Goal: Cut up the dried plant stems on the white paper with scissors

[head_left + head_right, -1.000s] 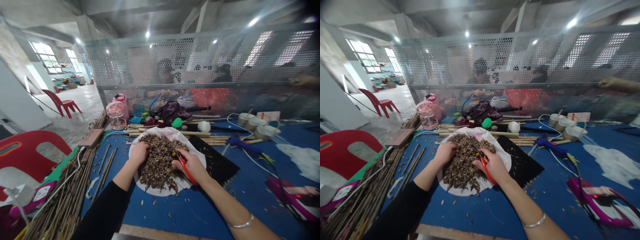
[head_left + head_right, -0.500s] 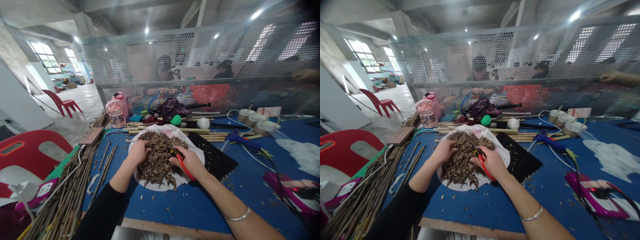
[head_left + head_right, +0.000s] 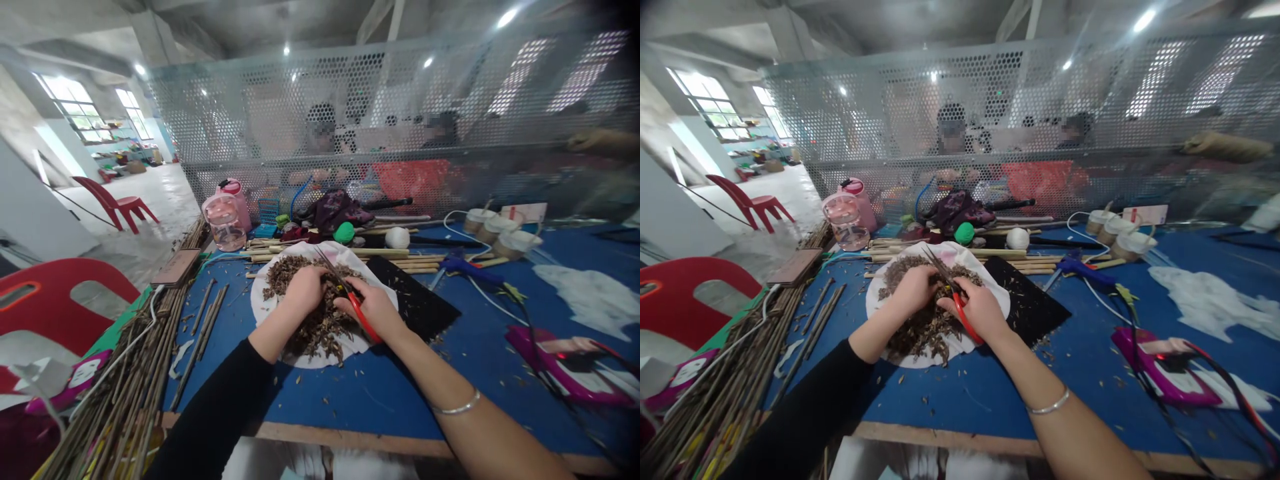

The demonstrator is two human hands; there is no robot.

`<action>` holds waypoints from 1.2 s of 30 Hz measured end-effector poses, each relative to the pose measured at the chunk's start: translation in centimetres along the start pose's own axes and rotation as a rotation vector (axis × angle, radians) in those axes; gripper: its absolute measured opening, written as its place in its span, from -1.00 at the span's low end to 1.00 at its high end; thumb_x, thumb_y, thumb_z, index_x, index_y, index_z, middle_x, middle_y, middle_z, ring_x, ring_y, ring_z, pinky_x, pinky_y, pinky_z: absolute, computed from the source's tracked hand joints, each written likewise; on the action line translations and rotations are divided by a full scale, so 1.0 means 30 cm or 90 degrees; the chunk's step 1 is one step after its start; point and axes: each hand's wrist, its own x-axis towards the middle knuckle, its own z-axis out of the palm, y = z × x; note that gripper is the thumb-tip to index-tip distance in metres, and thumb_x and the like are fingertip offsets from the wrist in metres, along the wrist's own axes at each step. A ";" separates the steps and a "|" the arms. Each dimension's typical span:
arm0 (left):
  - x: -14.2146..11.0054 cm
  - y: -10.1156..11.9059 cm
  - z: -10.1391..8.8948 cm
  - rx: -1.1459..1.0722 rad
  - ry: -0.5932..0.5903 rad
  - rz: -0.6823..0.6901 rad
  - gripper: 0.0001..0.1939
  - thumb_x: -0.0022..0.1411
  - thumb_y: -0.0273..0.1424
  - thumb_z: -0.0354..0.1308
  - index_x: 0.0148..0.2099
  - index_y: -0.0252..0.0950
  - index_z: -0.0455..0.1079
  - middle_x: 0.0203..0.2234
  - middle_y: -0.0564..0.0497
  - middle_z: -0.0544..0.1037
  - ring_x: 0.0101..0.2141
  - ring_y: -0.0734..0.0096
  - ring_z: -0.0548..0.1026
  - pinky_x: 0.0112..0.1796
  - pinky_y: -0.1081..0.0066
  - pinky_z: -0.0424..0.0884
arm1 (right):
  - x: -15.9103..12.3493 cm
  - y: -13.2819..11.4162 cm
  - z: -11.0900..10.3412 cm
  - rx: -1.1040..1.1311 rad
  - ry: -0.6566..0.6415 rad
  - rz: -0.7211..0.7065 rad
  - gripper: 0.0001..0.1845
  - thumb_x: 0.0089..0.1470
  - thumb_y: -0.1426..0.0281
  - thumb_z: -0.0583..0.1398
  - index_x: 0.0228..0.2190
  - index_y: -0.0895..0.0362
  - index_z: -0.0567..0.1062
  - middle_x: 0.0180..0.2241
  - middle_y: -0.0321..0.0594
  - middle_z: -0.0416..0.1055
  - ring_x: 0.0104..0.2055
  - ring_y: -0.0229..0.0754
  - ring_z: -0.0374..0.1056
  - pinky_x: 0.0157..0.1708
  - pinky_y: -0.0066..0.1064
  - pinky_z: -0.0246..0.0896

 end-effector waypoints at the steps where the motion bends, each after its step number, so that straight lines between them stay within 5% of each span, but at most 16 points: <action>1: 0.007 0.014 0.016 0.017 -0.013 -0.005 -0.68 0.08 -0.55 0.01 -0.13 -0.32 0.45 -0.24 -0.16 0.53 -0.19 0.21 0.46 -0.12 0.31 0.32 | 0.001 0.003 0.001 0.000 0.002 -0.001 -0.42 -0.06 0.05 0.17 -0.12 0.21 0.41 -0.31 -0.04 0.50 -0.29 -0.04 0.42 -0.26 -0.30 0.29; 6: 0.013 0.042 0.025 0.026 -0.070 0.018 -0.70 0.11 -0.51 -0.01 -0.11 -0.36 0.42 -0.18 -0.22 0.50 -0.17 0.17 0.45 -0.12 0.29 0.33 | 0.005 0.015 0.007 0.006 -0.004 0.000 -0.45 -0.05 0.07 0.16 -0.12 0.21 0.41 -0.30 -0.04 0.51 -0.29 -0.04 0.42 -0.26 -0.30 0.30; 9: -0.014 0.006 -0.055 -0.018 -0.123 0.108 -0.50 0.07 -0.48 0.05 0.12 -0.36 0.23 -0.06 -0.19 0.44 -0.09 0.20 0.41 -0.07 0.33 0.30 | 0.006 0.018 0.005 0.007 0.001 0.006 -0.47 -0.04 0.08 0.16 -0.13 0.21 0.42 -0.30 -0.05 0.51 -0.28 -0.04 0.42 -0.25 -0.30 0.29; 11: -0.040 -0.045 -0.119 -0.009 -0.098 0.091 -0.43 0.11 -0.52 -0.02 0.20 -0.34 0.12 -0.03 -0.16 0.43 -0.08 0.25 0.41 -0.05 0.35 0.28 | 0.006 0.017 0.004 0.004 0.001 0.008 -0.49 -0.03 0.09 0.16 -0.14 0.19 0.42 -0.30 -0.07 0.51 -0.29 -0.06 0.42 -0.24 -0.31 0.28; 13: -0.068 -0.114 -0.168 0.063 -0.058 0.004 -0.52 0.11 -0.54 -0.06 0.11 -0.30 0.26 -0.08 -0.14 0.47 -0.09 0.26 0.42 -0.06 0.35 0.28 | 0.004 0.015 0.006 -0.003 -0.002 0.015 -0.48 -0.03 0.09 0.16 -0.14 0.19 0.43 -0.32 -0.07 0.52 -0.32 -0.07 0.43 -0.25 -0.31 0.28; 17: -0.114 -0.254 -0.191 0.249 -0.096 -0.328 -0.69 0.05 -0.35 0.09 -0.15 -0.35 0.44 -0.20 -0.28 0.52 -0.15 0.08 0.46 -0.16 0.29 0.34 | 0.001 0.014 0.014 -0.008 -0.009 0.028 -0.44 -0.04 0.06 0.16 -0.12 0.22 0.43 -0.33 -0.06 0.52 -0.34 -0.07 0.43 -0.28 -0.33 0.28; 20: -0.131 -0.306 -0.170 0.254 -0.120 -0.371 -0.72 0.00 -0.33 0.14 -0.22 -0.34 0.45 -0.26 -0.29 0.54 -0.20 0.05 0.49 -0.24 0.30 0.38 | 0.001 0.020 0.019 -0.009 -0.009 0.021 -0.45 -0.04 0.06 0.15 -0.13 0.21 0.43 -0.33 -0.06 0.52 -0.32 -0.07 0.43 -0.28 -0.34 0.28; 28: -0.133 -0.328 -0.171 0.243 -0.009 -0.375 -0.78 0.12 -0.42 0.02 -0.30 -0.44 0.45 -0.32 -0.35 0.52 -0.25 0.01 0.48 -0.29 0.21 0.36 | 0.001 0.021 0.017 0.000 -0.018 0.030 -0.42 -0.05 0.05 0.15 -0.11 0.22 0.42 -0.37 -0.07 0.51 -0.34 -0.06 0.42 -0.30 -0.32 0.28; 31: -0.132 -0.297 -0.182 0.238 0.052 -0.337 -0.72 0.13 -0.49 -0.02 -0.15 -0.45 0.42 -0.25 -0.34 0.49 -0.21 0.04 0.45 -0.25 0.20 0.35 | -0.001 0.009 0.011 0.008 -0.025 0.040 -0.42 -0.05 0.05 0.15 -0.11 0.22 0.42 -0.37 -0.08 0.51 -0.34 -0.06 0.42 -0.30 -0.33 0.27; 34: -0.130 -0.203 -0.173 0.215 0.098 -0.231 -0.63 0.16 -0.53 -0.09 -0.02 -0.30 0.37 -0.11 -0.16 0.44 -0.12 0.25 0.40 -0.13 0.34 0.30 | 0.000 -0.002 0.005 0.012 -0.020 0.051 -0.41 -0.05 0.04 0.14 -0.12 0.22 0.42 -0.39 -0.10 0.51 -0.34 -0.06 0.41 -0.30 -0.32 0.27; 36: -0.133 -0.121 -0.149 0.130 0.065 -0.046 -0.70 0.13 -0.50 -0.04 -0.14 -0.24 0.45 -0.21 -0.05 0.49 -0.19 0.38 0.42 -0.13 0.45 0.29 | 0.002 -0.007 0.003 0.014 -0.009 0.049 -0.41 -0.05 0.03 0.14 -0.13 0.22 0.42 -0.37 -0.08 0.51 -0.32 -0.05 0.41 -0.28 -0.30 0.27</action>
